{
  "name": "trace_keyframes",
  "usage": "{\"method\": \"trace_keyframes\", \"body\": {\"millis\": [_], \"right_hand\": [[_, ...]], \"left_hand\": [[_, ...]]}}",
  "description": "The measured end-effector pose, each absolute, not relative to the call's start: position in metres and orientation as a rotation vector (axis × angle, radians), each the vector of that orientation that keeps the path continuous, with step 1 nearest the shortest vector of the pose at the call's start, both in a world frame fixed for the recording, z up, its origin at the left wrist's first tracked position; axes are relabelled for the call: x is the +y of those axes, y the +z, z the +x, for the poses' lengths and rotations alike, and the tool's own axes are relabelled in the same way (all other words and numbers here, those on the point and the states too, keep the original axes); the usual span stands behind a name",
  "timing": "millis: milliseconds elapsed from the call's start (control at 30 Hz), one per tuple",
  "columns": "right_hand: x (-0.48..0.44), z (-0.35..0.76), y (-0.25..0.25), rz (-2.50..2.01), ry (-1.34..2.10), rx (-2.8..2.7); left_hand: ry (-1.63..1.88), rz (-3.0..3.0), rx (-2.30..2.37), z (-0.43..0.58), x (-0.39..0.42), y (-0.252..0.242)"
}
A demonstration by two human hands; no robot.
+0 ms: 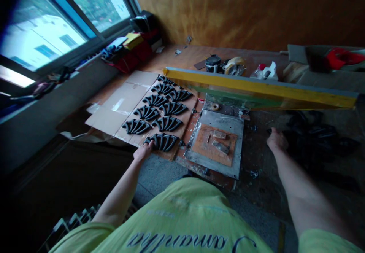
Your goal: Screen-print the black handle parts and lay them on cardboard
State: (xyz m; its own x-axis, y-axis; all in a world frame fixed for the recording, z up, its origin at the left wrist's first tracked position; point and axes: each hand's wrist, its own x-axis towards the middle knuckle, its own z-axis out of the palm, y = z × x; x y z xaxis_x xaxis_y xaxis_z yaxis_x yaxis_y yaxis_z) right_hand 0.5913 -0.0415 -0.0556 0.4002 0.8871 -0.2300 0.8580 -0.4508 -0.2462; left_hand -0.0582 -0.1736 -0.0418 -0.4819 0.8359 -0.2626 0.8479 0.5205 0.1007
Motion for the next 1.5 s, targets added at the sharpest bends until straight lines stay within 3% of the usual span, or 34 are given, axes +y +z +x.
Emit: {"method": "trace_keyframes", "body": {"millis": [100, 233, 433, 600, 1033, 1167, 1300, 1500], "right_hand": [[-0.044, 0.589, -0.045, -2.634, 0.504, -1.535], [-0.056, 0.576, -0.026, -2.329, 0.407, -1.342], [-0.092, 0.514, -0.008, -1.587, 0.944, -0.952], [-0.118, 0.450, -0.011, -1.463, 1.074, -1.138], [-0.130, 0.397, -0.030, -1.460, 0.261, -2.063], [-0.138, 0.403, -0.022, -1.394, 0.204, -2.100], [-0.144, 0.398, -0.011, -1.308, 0.357, -2.029], [-0.162, 0.355, 0.009, -1.181, 0.946, -2.034]], "left_hand": [[0.138, 1.468, 2.702, -0.032, -0.193, -0.054], [0.332, 1.838, 2.555, 0.005, -0.213, -0.076], [0.428, 1.952, 2.495, 0.011, -0.207, -0.093], [0.493, 1.963, 2.448, -0.002, -0.201, -0.112], [0.600, 2.095, 2.241, -0.040, -0.170, -0.116], [0.654, 2.072, 2.315, -0.029, -0.184, -0.111], [0.777, 1.975, 2.391, -0.024, -0.203, -0.107], [0.885, 1.453, 2.628, -0.045, -0.233, -0.106]]}}
